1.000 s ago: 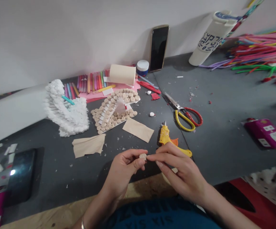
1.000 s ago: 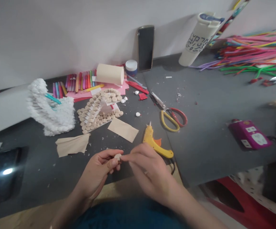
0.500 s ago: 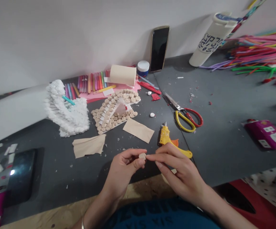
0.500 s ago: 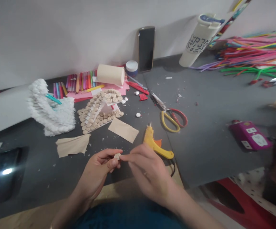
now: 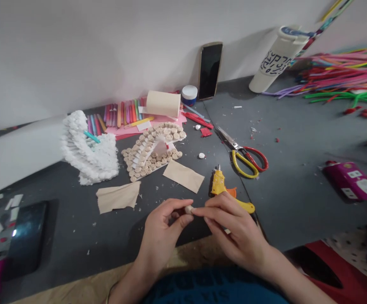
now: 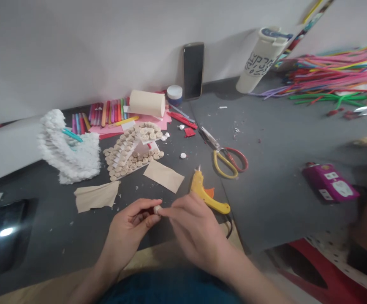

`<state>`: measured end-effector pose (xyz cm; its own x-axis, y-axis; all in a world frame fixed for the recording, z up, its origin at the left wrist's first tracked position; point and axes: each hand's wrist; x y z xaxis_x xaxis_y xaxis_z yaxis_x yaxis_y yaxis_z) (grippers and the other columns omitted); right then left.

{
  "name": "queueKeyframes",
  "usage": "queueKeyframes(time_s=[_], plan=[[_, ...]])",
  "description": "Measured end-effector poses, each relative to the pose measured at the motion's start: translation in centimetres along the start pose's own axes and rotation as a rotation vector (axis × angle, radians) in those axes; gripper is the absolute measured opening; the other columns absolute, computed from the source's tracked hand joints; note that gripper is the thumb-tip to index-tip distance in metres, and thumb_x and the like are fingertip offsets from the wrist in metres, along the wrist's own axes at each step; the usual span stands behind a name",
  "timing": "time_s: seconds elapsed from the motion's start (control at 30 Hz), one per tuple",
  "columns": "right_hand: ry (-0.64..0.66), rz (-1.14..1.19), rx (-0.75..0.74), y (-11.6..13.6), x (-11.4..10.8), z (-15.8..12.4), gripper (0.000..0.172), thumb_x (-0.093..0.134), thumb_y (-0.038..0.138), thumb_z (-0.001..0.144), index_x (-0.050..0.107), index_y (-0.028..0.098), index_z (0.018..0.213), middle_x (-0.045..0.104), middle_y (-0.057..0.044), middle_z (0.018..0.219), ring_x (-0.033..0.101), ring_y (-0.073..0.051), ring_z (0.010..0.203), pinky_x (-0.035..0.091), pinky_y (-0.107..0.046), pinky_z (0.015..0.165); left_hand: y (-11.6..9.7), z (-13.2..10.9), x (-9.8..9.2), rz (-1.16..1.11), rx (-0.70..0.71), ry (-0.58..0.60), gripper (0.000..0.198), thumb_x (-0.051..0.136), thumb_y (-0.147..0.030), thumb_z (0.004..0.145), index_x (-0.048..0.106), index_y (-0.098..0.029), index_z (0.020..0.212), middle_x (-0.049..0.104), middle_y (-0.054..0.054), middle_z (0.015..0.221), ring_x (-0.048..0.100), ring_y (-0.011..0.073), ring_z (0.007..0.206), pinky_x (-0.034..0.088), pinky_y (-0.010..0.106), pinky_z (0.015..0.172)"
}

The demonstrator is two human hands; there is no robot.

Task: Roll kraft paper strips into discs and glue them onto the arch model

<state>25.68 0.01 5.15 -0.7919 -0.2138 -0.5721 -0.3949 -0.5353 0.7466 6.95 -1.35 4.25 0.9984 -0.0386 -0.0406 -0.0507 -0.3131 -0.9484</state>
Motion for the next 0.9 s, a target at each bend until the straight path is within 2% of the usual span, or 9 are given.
queueKeyframes(time_s=[0.1, 0.2, 0.3, 0.43, 0.63, 0.8, 0.9], plan=[[0.026, -0.061, -0.034, 0.0, 0.0, 0.4, 0.033, 0.047, 0.001, 0.088, 0.066, 0.013, 0.112, 0.063, -0.008, 0.090, 0.055, -0.018, 0.081, 0.050, -0.035, 0.072, 0.2, -0.1, 0.1, 0.076, 0.015, -0.029, 0.018, 0.072, -0.029, 0.078, 0.077, -0.028, 0.095, 0.074, 0.002, 0.090, 0.066, 0.0168, 0.081, 0.051, 0.026, 0.075], [0.012, -0.077, -0.037, 0.0, 0.0, 0.6, 0.034, 0.047, 0.002, 0.089, 0.065, 0.014, 0.115, 0.063, -0.007, 0.089, 0.056, -0.018, 0.080, 0.050, -0.035, 0.072, -0.1, -0.1, 0.1, 0.187, 0.037, -0.106, 0.019, 0.072, -0.031, 0.078, 0.076, -0.027, 0.096, 0.075, 0.003, 0.087, 0.067, 0.0176, 0.079, 0.052, 0.026, 0.072], [-0.042, -0.032, -0.011, -0.2, 0.0, 0.4, 0.034, 0.047, 0.002, 0.090, 0.065, 0.014, 0.117, 0.061, -0.007, 0.091, 0.057, -0.016, 0.081, 0.050, -0.030, 0.071, -0.4, -0.1, 0.1, 0.274, 0.082, -0.158, 0.019, 0.071, -0.031, 0.078, 0.074, -0.025, 0.096, 0.075, 0.003, 0.083, 0.067, 0.0171, 0.076, 0.051, 0.025, 0.070], [-0.149, -0.040, 0.080, -0.6, -0.1, -0.2, 0.028, 0.053, 0.005, 0.090, 0.067, 0.016, 0.111, 0.059, -0.006, 0.092, 0.059, -0.014, 0.083, 0.050, -0.026, 0.074, -0.5, -0.3, 0.1, 0.328, 0.104, -0.155, 0.017, 0.068, -0.031, 0.081, 0.073, -0.024, 0.095, 0.074, 0.002, 0.080, 0.066, 0.0160, 0.072, 0.051, 0.025, 0.070], [-0.232, -0.081, 0.121, -1.2, -1.0, -0.6, 0.009, 0.065, 0.011, 0.087, 0.065, 0.021, 0.086, 0.058, 0.001, 0.077, 0.059, -0.012, 0.073, 0.049, -0.023, 0.069, -0.5, -0.2, 0.2, 0.180, 0.018, -0.098, 0.017, 0.064, -0.032, 0.083, 0.070, -0.022, 0.096, 0.076, 0.005, 0.088, 0.068, 0.0167, 0.076, 0.052, 0.025, 0.070], [-0.197, -0.127, 0.212, -1.9, -1.8, -1.0, 0.024, 0.061, 0.019, 0.089, 0.050, 0.020, 0.068, 0.051, 0.002, 0.066, 0.050, -0.011, 0.059, 0.041, -0.022, 0.054, -0.3, 0.5, 0.1, -0.008, -0.092, -0.073, 0.017, 0.065, -0.035, 0.082, 0.070, -0.020, 0.089, 0.075, 0.006, 0.085, 0.065, 0.0149, 0.072, 0.050, 0.023, 0.063], [-0.151, -0.138, 0.239, -2.4, -1.8, -1.2, 0.022, 0.058, 0.018, 0.092, 0.050, 0.021, 0.072, 0.054, 0.002, 0.068, 0.053, -0.011, 0.062, 0.042, -0.022, 0.057, 0.5, 0.9, 0.0, -0.083, -0.117, -0.077, 0.017, 0.068, -0.035, 0.081, 0.072, -0.020, 0.086, 0.072, 0.004, 0.082, 0.060, 0.0117, 0.068, 0.046, 0.020, 0.061]])
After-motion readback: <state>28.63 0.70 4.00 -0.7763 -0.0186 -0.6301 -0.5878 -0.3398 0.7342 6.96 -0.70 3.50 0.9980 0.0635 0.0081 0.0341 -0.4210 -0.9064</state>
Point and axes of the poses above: each hand's wrist, its own z-axis towards the middle knuckle, its own x-axis out of the palm, y = z × x
